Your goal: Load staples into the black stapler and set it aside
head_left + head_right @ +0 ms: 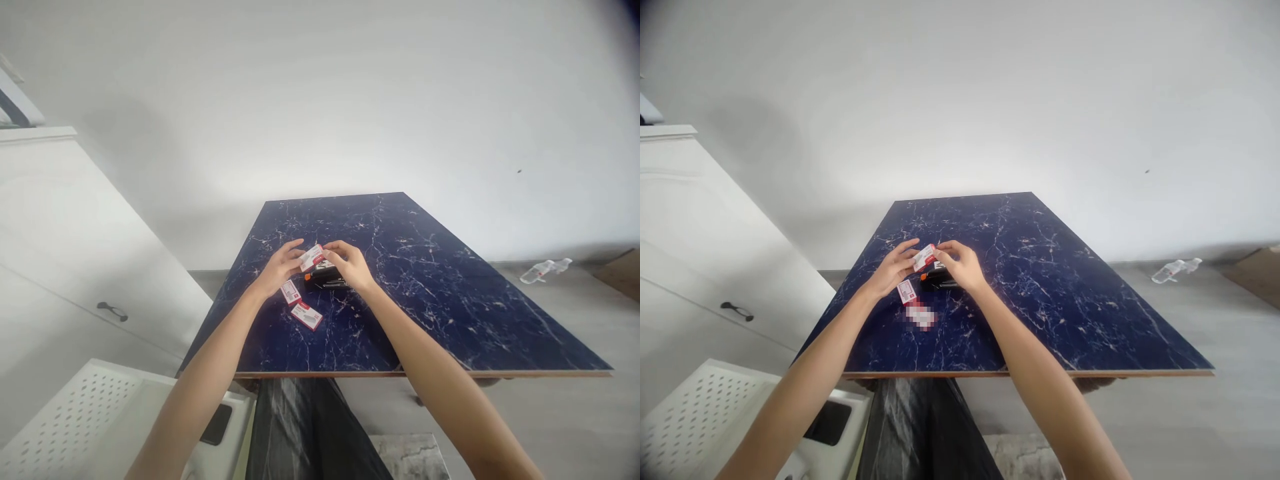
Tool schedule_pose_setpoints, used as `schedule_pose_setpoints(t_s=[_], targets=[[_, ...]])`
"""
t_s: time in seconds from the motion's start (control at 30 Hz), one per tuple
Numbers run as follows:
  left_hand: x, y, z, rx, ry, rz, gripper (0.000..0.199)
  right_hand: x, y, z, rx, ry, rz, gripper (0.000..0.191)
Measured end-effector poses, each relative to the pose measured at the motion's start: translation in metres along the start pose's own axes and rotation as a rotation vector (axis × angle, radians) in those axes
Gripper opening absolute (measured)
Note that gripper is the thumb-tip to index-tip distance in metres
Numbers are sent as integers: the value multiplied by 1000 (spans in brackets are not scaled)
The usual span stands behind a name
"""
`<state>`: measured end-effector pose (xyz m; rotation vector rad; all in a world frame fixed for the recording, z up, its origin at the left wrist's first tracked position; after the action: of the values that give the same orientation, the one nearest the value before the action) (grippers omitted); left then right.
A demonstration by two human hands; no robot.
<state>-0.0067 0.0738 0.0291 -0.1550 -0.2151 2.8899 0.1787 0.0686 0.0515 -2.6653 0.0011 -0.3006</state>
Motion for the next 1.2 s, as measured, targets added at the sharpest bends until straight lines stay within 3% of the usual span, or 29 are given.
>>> schedule_pose_setpoints(t_s=[0.1,0.2,0.33,0.43,0.6,0.83,1.2], targets=[[-18,6,-1,12,-51,-136,54,5,2,-13,63,41,33,27],[-27,8,-3,18,-128,-196,48,8,3,-19,103,85,69,29],[-15,4,1,-2,-57,-68,57,1,8,-27,165,107,35,28],[-10,3,3,-22,-23,-5,49,-9,12,-31,190,158,-54,33],[-12,3,8,-71,-71,-42,30,-10,11,-28,174,183,-89,28],[-9,4,6,41,35,-153,36,-4,6,-15,141,142,-26,27],[-2,2,0,57,-1,-16,41,7,0,-9,97,55,30,30]])
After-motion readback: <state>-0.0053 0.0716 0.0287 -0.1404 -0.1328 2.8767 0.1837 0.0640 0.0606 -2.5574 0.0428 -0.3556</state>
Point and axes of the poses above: each hand's wrist, its own y-axis away from the middle knuckle, its own x-axis out of the back of the hand, z = x × y, the point moved 8 cm from there along -y, towards the middle knuckle, and after that the axes turned 5 degrees about z, right-handed, at the moved point
